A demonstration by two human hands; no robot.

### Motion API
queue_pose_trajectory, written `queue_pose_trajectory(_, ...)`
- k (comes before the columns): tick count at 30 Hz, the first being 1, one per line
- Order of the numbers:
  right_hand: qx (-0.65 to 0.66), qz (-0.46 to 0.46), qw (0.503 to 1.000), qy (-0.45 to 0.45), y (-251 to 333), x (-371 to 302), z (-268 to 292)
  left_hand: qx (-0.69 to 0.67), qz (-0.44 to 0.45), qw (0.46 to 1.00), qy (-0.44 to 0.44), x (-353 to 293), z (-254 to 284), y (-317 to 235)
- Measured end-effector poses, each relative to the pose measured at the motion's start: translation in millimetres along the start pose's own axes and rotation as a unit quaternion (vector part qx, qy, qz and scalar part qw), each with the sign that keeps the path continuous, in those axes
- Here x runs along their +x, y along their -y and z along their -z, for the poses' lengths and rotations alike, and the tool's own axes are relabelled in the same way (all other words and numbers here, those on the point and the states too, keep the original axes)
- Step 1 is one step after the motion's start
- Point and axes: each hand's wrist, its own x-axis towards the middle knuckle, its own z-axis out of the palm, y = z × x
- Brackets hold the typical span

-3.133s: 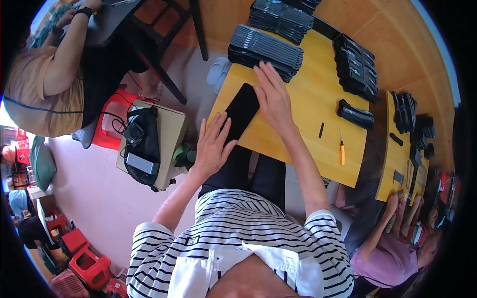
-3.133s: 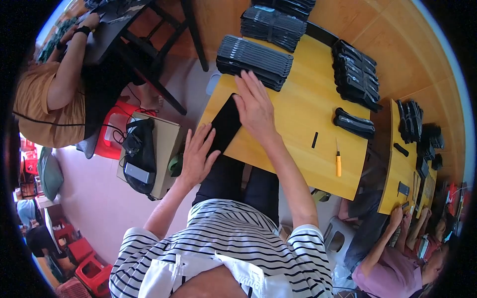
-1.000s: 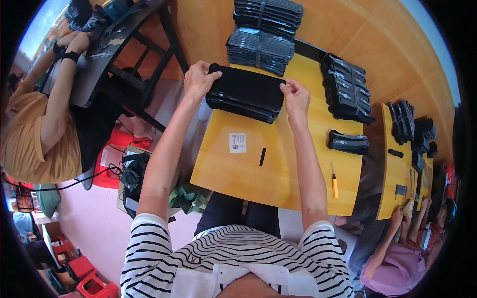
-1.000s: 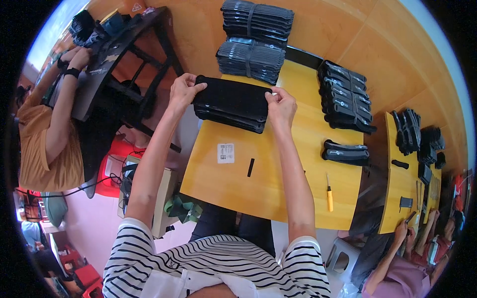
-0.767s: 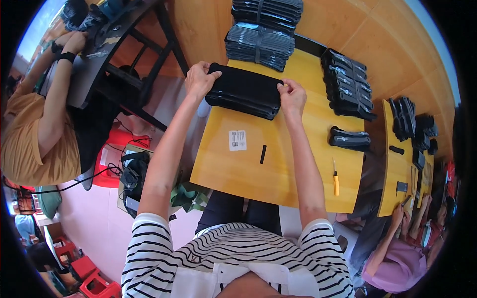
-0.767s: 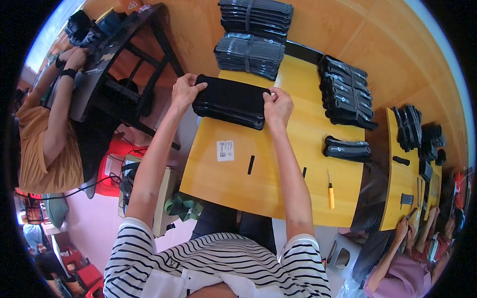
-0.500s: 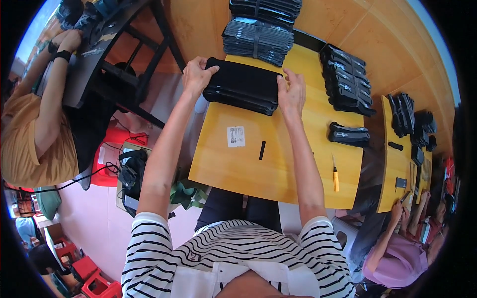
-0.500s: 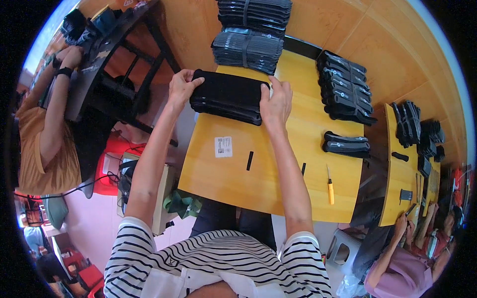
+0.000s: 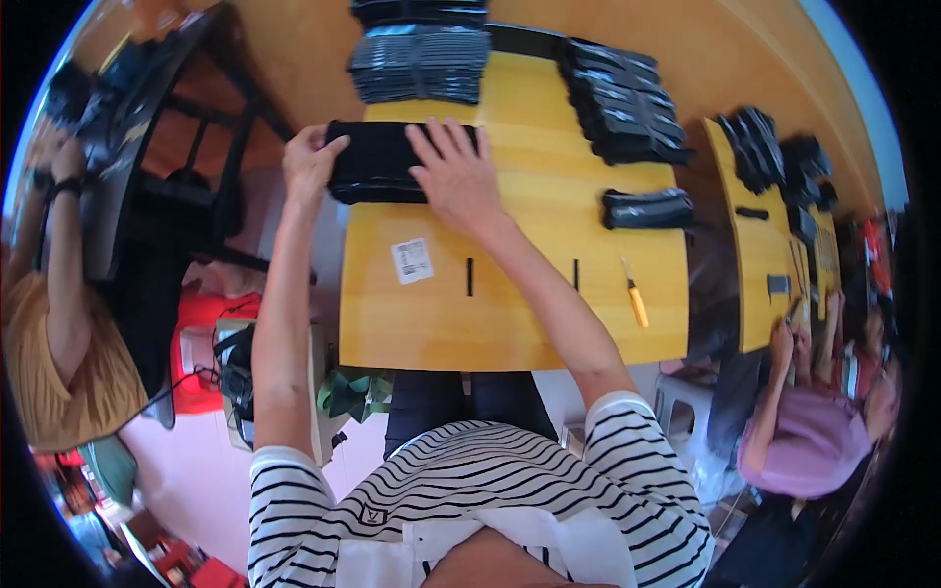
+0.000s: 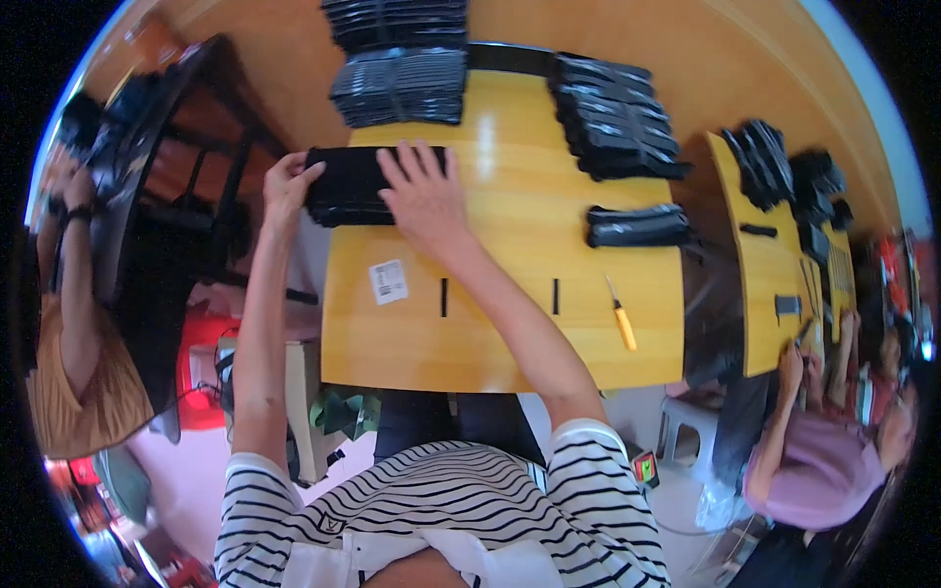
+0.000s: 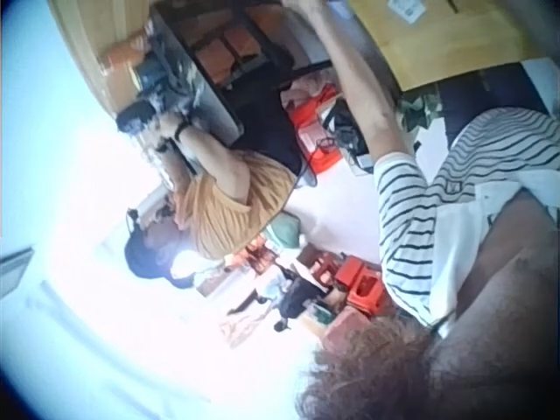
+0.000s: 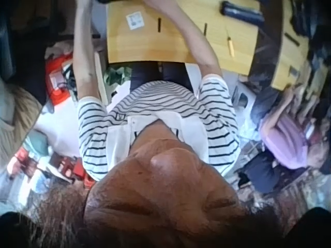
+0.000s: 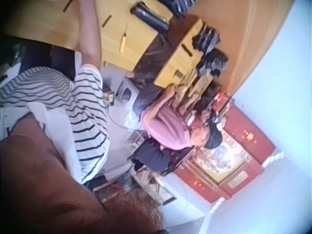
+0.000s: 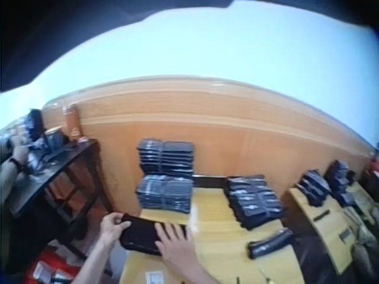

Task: Assembling and inspecting black leather straps by attaching metal hardware using a screwdriver.

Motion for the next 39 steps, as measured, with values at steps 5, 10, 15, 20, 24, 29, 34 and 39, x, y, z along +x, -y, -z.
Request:
queue_pose_trajectory(5, 0.052, -0.039, 0.996, -0.068, -11, -18, 40, -0.056, 0.018, 0.998, 0.029, -9, -1, -24)
queue_pose_trajectory(10, 0.006, -0.135, 0.985, -0.111, -91, -95, 90, -0.004, -0.077, 0.991, -0.109, -30, 24, -46)
queue_pose_trajectory(15, -0.201, -0.252, 0.947, 0.009, -213, -166, 138, -0.031, -0.224, 0.954, -0.195, -94, 14, -99)
queue_pose_trajectory(20, -0.181, -0.153, 0.95, 0.204, -259, -159, 141, -0.145, -0.167, 0.974, -0.051, -159, -5, -93)
queue_pose_trajectory(24, -0.119, -0.165, 0.929, 0.308, -262, -155, 147, -0.222, -0.073, 0.972, 0.029, -212, -25, -92)
queue_pose_trajectory(29, 0.086, -0.277, 0.919, 0.268, -237, -165, 185, -0.262, 0.027, 0.961, 0.087, -246, -26, -85)
queue_pose_trajectory(34, 0.665, -0.38, 0.631, 0.122, -170, -186, 199, -0.281, 0.068, 0.917, 0.275, -269, -50, -120)
queue_pose_trajectory(39, 0.726, -0.383, 0.569, 0.052, -88, -183, 191, -0.301, 0.007, 0.869, 0.392, -307, -89, -166)
